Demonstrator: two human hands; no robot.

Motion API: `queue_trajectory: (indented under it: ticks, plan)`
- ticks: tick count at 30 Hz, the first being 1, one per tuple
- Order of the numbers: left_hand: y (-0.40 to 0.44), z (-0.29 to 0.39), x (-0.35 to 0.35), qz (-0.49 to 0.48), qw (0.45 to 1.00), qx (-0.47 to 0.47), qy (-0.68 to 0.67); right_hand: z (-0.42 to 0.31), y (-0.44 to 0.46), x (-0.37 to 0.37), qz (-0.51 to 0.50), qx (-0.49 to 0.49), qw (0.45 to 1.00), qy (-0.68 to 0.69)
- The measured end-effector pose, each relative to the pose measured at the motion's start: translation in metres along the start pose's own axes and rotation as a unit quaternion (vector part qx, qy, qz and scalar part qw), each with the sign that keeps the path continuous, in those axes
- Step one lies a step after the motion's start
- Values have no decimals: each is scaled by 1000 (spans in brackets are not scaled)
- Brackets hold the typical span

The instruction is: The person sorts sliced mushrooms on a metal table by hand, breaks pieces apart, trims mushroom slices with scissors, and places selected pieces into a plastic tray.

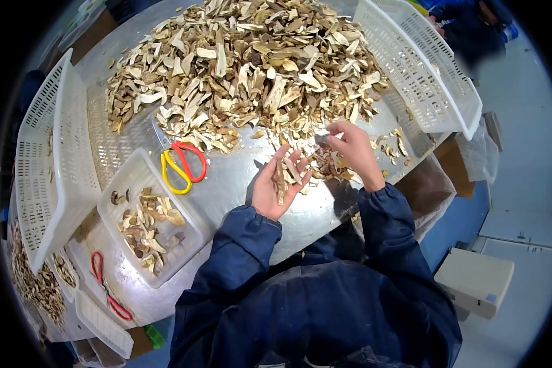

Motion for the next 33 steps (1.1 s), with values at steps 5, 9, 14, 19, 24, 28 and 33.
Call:
queue_trajectory:
  ticks: [5, 9, 14, 19, 24, 28, 33]
  plan:
    - [3, 3, -17, -34, 998, -30, -40, 6, -13, 16, -46, -38, 989, -138]
    - [4, 0, -17, -35, 997, -42, -52, 4, -16, 13, 29, 1, 993, -112]
    - [4, 0, -16, -27, 998, -35, -40, 7, -24, 20, 57, -10, 992, -114]
    - [3, -1, -17, -36, 998, -35, -45, 4, -23, 28, 37, -30, 986, -161]
    - [2, -2, -13, -11, 999, -27, -37, 9, -17, 20, 64, 0, 991, -116]
    - [6, -2, -18, -22, 999, -21, -28, -8, -26, 8, 56, -3, 993, 100]
    - [2, -1, -10, 47, 999, -14, -15, -5, -24, -12, 74, -26, 994, 81]
Point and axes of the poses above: each hand's wrist, its own y-axis towards the middle knuckle, its own x-axis out of the palm, z = x × y, the point moved 2 cm from there along y, towards the middle knuckle, and after that the axes turned 11 degrees about z, right-handed, at the moved point
